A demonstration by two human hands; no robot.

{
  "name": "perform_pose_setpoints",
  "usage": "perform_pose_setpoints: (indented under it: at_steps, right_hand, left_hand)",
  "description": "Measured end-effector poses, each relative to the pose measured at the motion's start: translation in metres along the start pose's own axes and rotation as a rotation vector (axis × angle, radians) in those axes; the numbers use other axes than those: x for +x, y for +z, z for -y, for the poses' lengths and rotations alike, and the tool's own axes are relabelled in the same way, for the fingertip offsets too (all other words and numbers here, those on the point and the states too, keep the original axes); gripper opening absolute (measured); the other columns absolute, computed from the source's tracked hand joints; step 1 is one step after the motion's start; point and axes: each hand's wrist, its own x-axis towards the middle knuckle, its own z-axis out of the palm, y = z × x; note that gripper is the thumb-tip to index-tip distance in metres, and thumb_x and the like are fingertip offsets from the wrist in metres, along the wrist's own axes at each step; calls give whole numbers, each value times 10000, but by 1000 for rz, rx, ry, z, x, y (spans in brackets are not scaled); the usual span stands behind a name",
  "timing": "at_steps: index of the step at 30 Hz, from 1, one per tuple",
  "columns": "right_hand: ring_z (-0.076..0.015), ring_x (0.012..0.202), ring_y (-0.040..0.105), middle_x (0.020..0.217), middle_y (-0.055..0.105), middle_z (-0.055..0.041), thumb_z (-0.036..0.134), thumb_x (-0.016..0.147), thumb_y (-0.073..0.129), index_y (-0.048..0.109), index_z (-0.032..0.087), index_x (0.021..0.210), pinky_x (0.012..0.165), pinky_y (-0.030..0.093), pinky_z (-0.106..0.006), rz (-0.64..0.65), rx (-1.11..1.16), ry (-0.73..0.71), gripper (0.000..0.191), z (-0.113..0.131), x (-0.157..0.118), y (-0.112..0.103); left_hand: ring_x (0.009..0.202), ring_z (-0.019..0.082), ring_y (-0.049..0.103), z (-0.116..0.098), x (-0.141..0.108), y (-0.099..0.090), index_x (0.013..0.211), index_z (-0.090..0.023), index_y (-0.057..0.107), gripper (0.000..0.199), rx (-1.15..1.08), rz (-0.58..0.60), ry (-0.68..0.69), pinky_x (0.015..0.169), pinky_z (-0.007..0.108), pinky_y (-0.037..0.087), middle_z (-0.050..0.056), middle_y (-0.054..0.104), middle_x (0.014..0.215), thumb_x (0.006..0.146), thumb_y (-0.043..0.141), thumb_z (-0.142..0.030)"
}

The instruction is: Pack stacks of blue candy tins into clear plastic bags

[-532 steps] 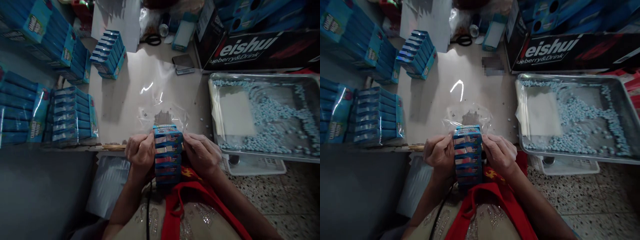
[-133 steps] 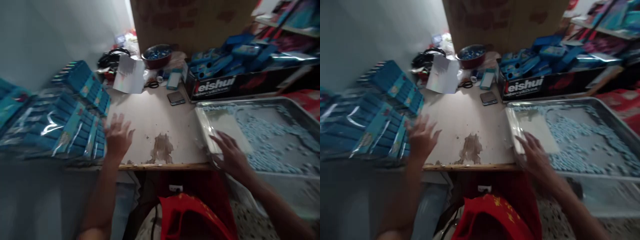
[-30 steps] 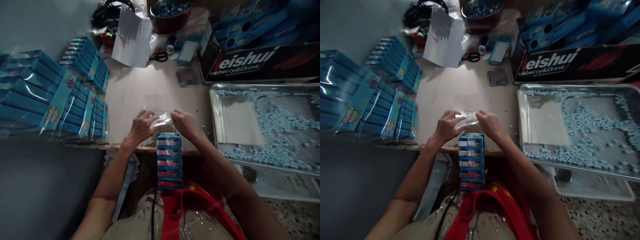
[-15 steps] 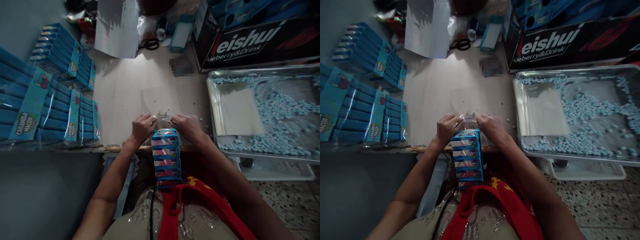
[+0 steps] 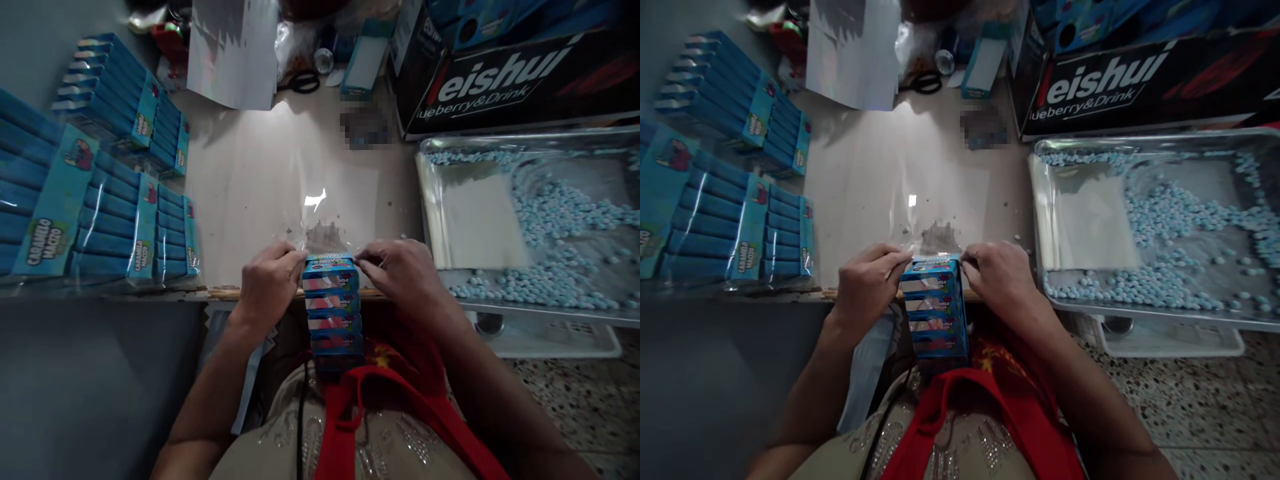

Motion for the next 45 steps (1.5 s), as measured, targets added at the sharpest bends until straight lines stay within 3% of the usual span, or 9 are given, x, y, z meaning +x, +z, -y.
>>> perform_pose_setpoints:
  at_steps: [4, 7, 12, 16, 20, 28, 33, 38, 45]
  right_hand:
    - [-186, 764, 736, 862, 796, -19, 264, 919, 693, 859, 240, 891, 697, 476, -314, -322, 210, -77, 170, 11, -21, 3]
    - [-165, 758, 741, 852, 802, -13, 263, 914, 699, 840, 228, 875, 706, 499, -297, -432, 330, -47, 151, 18, -30, 8]
    - [-175, 785, 746, 902, 815, -26, 303, 918, 651, 822, 227, 916, 719, 491, -306, -362, 427, 69, 187, 19, -36, 7]
    - [-168, 678, 697, 787, 787, -38, 267, 860, 643, 835, 203, 914, 658, 442, -302, -210, 413, 131, 209, 18, -19, -8]
    - [-170, 654, 679, 712, 758, -50, 258, 839, 683, 829, 185, 829, 661, 427, -305, -258, 295, 174, 163, 22, -2, -15]
    - [-141, 709, 723, 842, 801, 5, 333, 947, 688, 811, 232, 824, 658, 481, -276, -398, 379, -22, 201, 24, -35, -5]
    - [-84, 602, 647, 736, 732, 42, 179, 902, 726, 768, 214, 773, 576, 448, -227, -413, 369, -68, 139, 32, -38, -16]
    - [-94, 670, 711, 798, 768, 17, 155, 974, 709, 757, 193, 852, 587, 517, -237, -645, 143, -206, 137, 37, -48, -6]
    - [-129, 795, 796, 965, 832, -14, 150, 983, 727, 763, 222, 1029, 694, 645, -224, -843, -78, -427, 92, 15, -61, 23]
  left_hand:
    - [775, 173, 749, -37, -12, -11, 873, -179, 781, 126, -45, -199, -288, 720, 276, 550, -5, 776, 855, 876, 801, -55]
    - [782, 194, 741, -53, -17, -3, 849, -187, 759, 174, 45, -305, -330, 709, 296, 528, 4, 760, 849, 876, 761, -15]
    - [759, 186, 732, -58, -16, 4, 884, -200, 766, 190, 143, -362, -260, 673, 296, 503, 10, 763, 841, 935, 710, -25]
    - [684, 197, 717, -55, 0, -1, 856, -213, 787, 150, 214, -237, -254, 591, 333, 433, 10, 782, 812, 954, 741, -108]
    - [710, 222, 726, -55, 18, -1, 918, -200, 806, 107, 266, -164, -315, 583, 360, 395, 32, 801, 864, 957, 744, -122]
    - [769, 165, 708, -35, -10, -14, 911, -188, 736, 108, -50, -195, -166, 730, 275, 519, -1, 740, 840, 1014, 710, -171]
    - [797, 207, 699, -52, -8, -19, 930, -190, 710, 115, 71, -185, -229, 705, 320, 498, 32, 732, 894, 1026, 662, -150]
    - [868, 181, 724, -63, -11, -6, 1018, -175, 692, 98, 197, -310, -163, 766, 282, 524, 48, 768, 973, 1056, 629, -110]
    - [948, 149, 759, -45, -39, 21, 1142, -173, 731, 272, 137, -536, -53, 931, 233, 583, 70, 791, 1041, 933, 757, -2]
